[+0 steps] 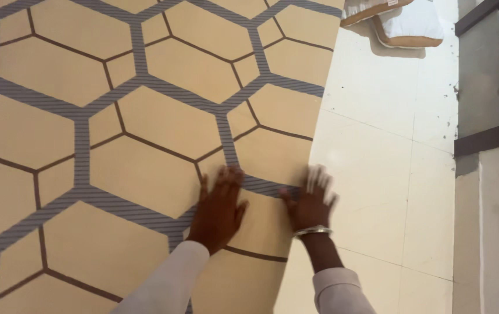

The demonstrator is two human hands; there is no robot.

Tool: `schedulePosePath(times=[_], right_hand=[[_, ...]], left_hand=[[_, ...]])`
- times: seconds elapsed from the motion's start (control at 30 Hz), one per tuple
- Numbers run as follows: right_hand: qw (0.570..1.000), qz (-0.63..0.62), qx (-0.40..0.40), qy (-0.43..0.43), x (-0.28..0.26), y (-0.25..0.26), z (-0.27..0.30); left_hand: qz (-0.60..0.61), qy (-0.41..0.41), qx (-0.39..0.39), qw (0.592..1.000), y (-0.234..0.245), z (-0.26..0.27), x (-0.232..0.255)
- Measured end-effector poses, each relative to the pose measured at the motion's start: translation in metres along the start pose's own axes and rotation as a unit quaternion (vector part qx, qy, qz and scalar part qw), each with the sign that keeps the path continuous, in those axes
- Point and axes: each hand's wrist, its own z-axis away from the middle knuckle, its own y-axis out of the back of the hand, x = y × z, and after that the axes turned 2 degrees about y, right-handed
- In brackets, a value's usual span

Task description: The person smooths a geometric-patterned bedsheet using their hands, moves and fluffs pillows, and handles a small piece of bedding.

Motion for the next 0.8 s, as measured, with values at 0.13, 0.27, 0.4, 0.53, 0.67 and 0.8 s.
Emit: schedulePosePath(times=[0.13, 0.27, 0.4, 0.53, 0.67, 0.8], right_hand=[[0.967, 0.025, -0.038, 0.251, -0.049, 0.003, 0.000], [0.934, -0.031, -0.053, 0.352, -0.092, -0.002, -0.018], [0.915, -0.018, -0.109, 0.388, -0.092, -0.012, -0.035], [0.923, 0.032, -0.113, 0.366, -0.059, -0.005, -0.068], [0.976, 0.048, -0.072, 0.198, -0.008, -0.002, -0.117], [0.998, 0.047, 0.002, 0.038, 0.038, 0.001, -0.157]], left_hand=[[-0.125, 0.173, 0.026, 0.977, -0.017, -0.014, -0.002], [-0.102, 0.256, -0.083, 0.958, -0.016, -0.012, -0.020], [-0.130, 0.252, -0.088, 0.955, -0.025, -0.011, -0.021], [-0.123, 0.263, -0.065, 0.955, -0.023, -0.009, -0.022], [-0.126, 0.263, -0.045, 0.955, -0.022, -0.013, -0.018], [-0.111, 0.306, -0.080, 0.942, -0.011, -0.020, -0.008]])
